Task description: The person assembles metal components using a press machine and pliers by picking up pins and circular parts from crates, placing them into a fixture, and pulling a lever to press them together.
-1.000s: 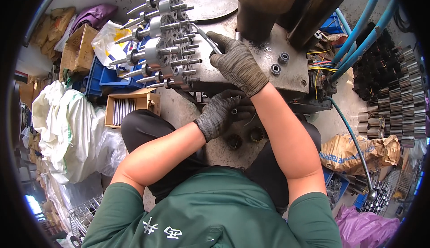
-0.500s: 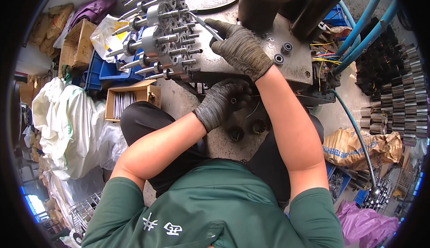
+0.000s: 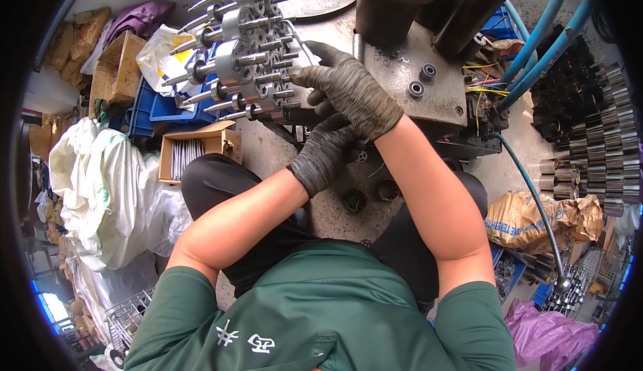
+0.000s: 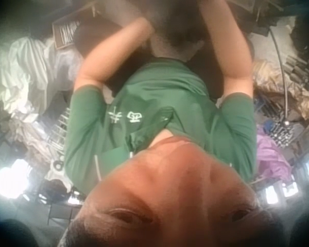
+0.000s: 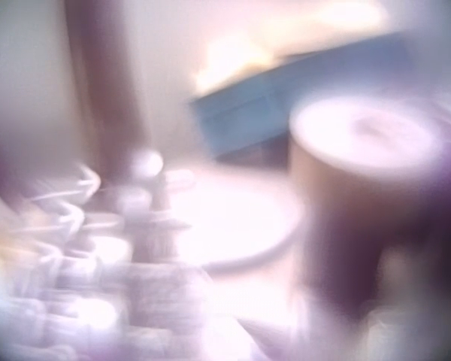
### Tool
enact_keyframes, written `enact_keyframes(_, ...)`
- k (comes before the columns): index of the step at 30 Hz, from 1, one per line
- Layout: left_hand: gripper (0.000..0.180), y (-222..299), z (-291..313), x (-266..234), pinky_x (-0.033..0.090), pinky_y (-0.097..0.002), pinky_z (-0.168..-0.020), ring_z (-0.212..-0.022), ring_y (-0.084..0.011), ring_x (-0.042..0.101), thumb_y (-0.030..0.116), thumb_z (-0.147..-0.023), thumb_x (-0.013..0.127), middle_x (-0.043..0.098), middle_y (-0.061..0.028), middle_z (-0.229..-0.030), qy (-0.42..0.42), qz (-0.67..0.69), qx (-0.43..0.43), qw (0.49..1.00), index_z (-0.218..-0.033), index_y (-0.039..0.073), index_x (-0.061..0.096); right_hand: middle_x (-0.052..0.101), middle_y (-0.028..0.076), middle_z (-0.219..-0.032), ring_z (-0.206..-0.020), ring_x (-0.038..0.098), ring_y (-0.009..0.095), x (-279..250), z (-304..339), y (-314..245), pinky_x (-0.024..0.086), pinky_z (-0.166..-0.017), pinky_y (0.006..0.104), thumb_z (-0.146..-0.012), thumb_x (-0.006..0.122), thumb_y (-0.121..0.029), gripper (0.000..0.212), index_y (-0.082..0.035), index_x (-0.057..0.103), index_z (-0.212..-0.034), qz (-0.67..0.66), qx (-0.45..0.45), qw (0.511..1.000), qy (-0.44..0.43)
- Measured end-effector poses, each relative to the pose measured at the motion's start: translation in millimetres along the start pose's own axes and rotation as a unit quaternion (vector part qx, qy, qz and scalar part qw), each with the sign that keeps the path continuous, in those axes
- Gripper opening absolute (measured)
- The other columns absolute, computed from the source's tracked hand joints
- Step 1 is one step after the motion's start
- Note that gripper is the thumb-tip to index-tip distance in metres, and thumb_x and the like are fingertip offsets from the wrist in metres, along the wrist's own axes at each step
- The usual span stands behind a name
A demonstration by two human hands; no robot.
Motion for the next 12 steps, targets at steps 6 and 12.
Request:
enact_keyframes(6, 0.024, 7.7, -0.5, 1.0, 0.055, -0.0248, -0.068, -0.078, -0.0125, 0.065, 0.010, -0.099, 0.068, 0.069, -0.0044, -0.094, -0.027, 0.054, 0.011, 0.998, -0.122, 0.004, 0.065, 0.066, 0.007, -0.107, -0.096, 0.066, 0.016, -44.1, 36.1, -8.3, 0.058, -0.086, 0.0308, -0.083, 0.084, -0.026, 0.075, -0.003, 0.053, -0.147, 0.160, -0.116, 0.980, 0.026)
enact_keyframes(12, 0.031, 15.6, 0.2, -10.0, 0.057, -0.0248, -0.070, -0.079, -0.0131, 0.067, 0.011, -0.100, 0.067, 0.070, -0.0061, -0.095, 0.002, -0.056, -0.004, 0.998, -0.130, 0.003, 0.063, 0.060, 0.020, -0.144, -0.134, 0.058, 0.037, -76.2, 88.7, -15.5, 0.045, -0.114, 0.0395, -0.082, 0.084, -0.027, 0.075, -0.015, 0.055, -0.149, 0.694, -0.059, 0.713, 0.082)
Point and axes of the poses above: each hand's wrist, its own z-axis away from the middle knuckle, its own x-axis out of the palm, y = z × x, the point moved 5 cm from there along -z, towards the middle knuckle
